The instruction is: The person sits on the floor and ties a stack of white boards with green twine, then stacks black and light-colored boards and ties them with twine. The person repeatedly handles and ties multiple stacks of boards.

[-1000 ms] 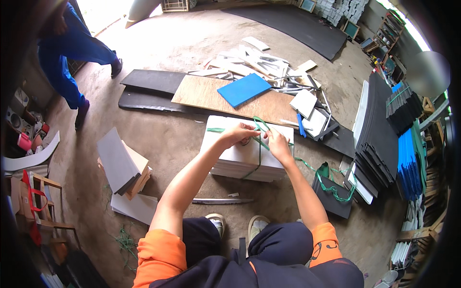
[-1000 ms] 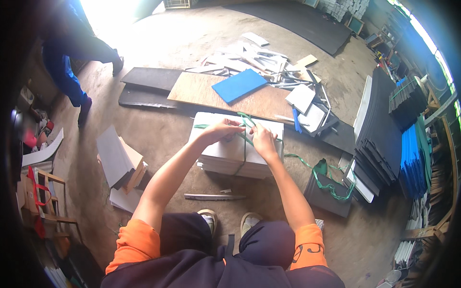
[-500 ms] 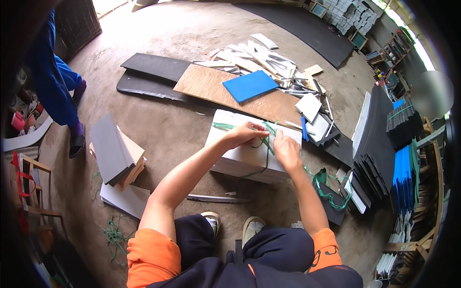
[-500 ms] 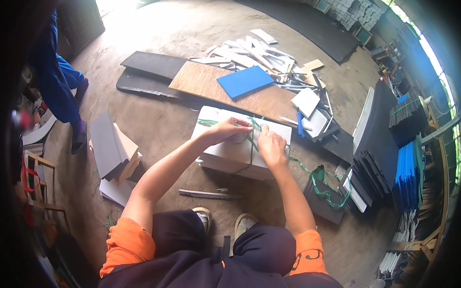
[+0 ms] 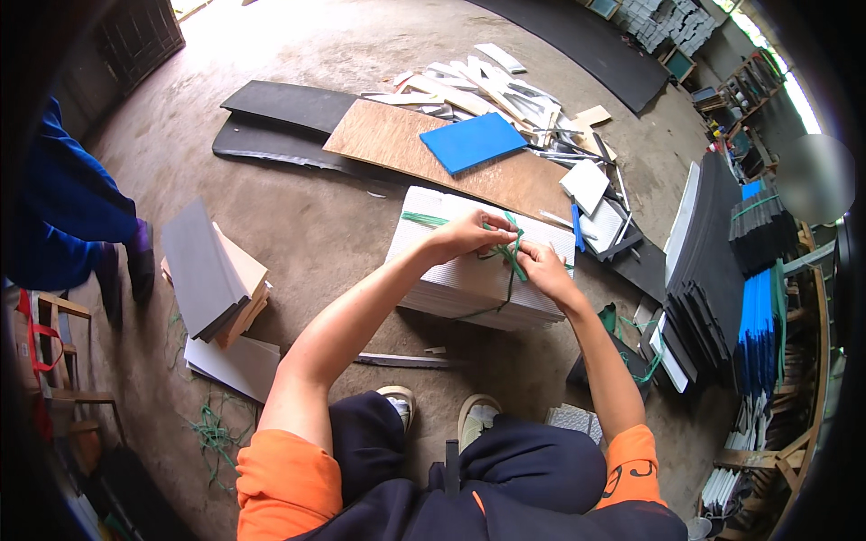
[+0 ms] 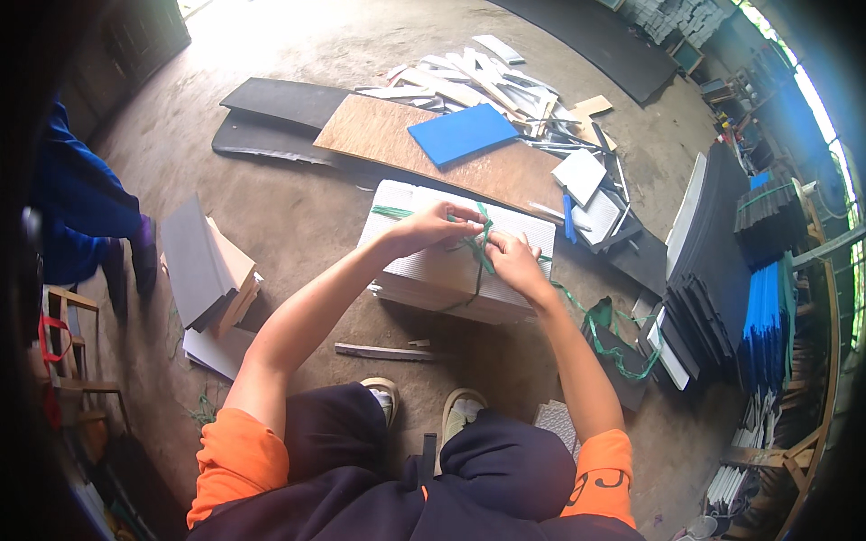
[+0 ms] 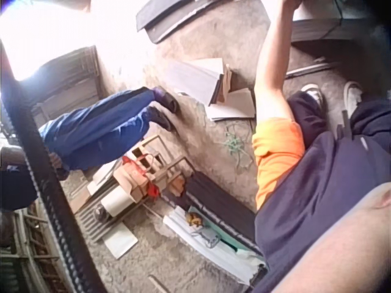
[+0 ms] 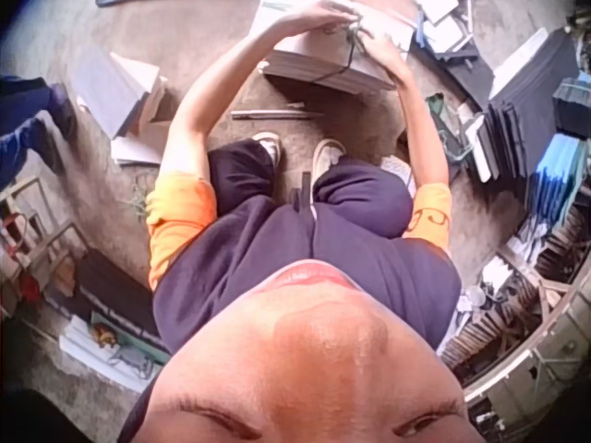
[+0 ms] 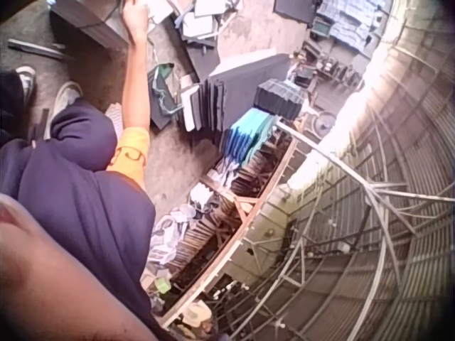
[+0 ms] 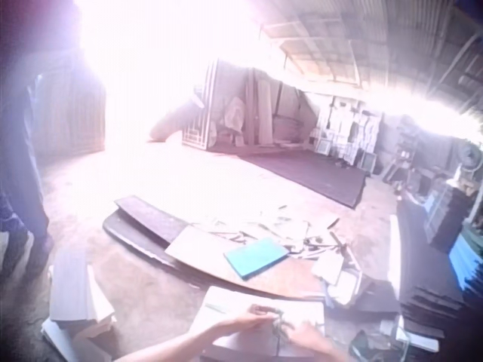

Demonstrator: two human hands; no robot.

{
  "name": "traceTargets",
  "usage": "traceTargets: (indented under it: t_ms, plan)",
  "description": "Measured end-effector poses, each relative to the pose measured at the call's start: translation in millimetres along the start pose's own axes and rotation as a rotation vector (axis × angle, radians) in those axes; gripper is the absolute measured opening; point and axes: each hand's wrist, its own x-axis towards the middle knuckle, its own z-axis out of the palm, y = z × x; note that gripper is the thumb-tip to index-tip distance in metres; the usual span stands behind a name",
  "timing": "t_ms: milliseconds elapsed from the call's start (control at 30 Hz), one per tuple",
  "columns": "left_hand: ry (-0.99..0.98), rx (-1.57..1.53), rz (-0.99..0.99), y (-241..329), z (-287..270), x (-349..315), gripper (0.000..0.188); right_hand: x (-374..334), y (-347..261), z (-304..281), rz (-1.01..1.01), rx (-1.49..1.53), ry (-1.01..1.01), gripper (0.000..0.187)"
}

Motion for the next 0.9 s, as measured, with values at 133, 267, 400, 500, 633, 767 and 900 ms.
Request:
traceTargets:
  t_ms: [133,267,400,500,633,767,900]
  plan:
    - [-0.009,0.036,-0.012,-0.2,-3.2,1.0,0.036,1.0,5.4,-2.6,0.084,0.317,-0.062,0.029]
    - [0.035,0.298,-0.002,3.2,-6.5,1.8,0.035,3.6,11.9,-1.7,0.005,0.535,-0.142,0.030]
    - [-0.008,0.782,0.180,13.9,-8.8,-6.4,0.046,-1.5,7.5,-3.1,-0.007,0.544,-0.165,0.030]
    - [0.006,0.983,0.284,15.5,-3.2,-9.1,0.052,3.6,19.5,4.4,0.037,0.542,-0.077,0.032]
    - [0.075,0.997,0.391,7.1,-1.3,-8.9,0.036,2.9,17.7,0.1,-0.041,0.415,-0.133,0.036]
    - [0.012,0.880,0.290,17.2,5.9,-11.6,0.019,-3.2,11.8,-4.0,-0.062,0.244,-0.099,0.036]
    - [-0.025,0.699,0.263,15.6,6.2,-13.0,0.019,-7.9,1.6,-4.4,-0.126,0.161,0.028,0.031]
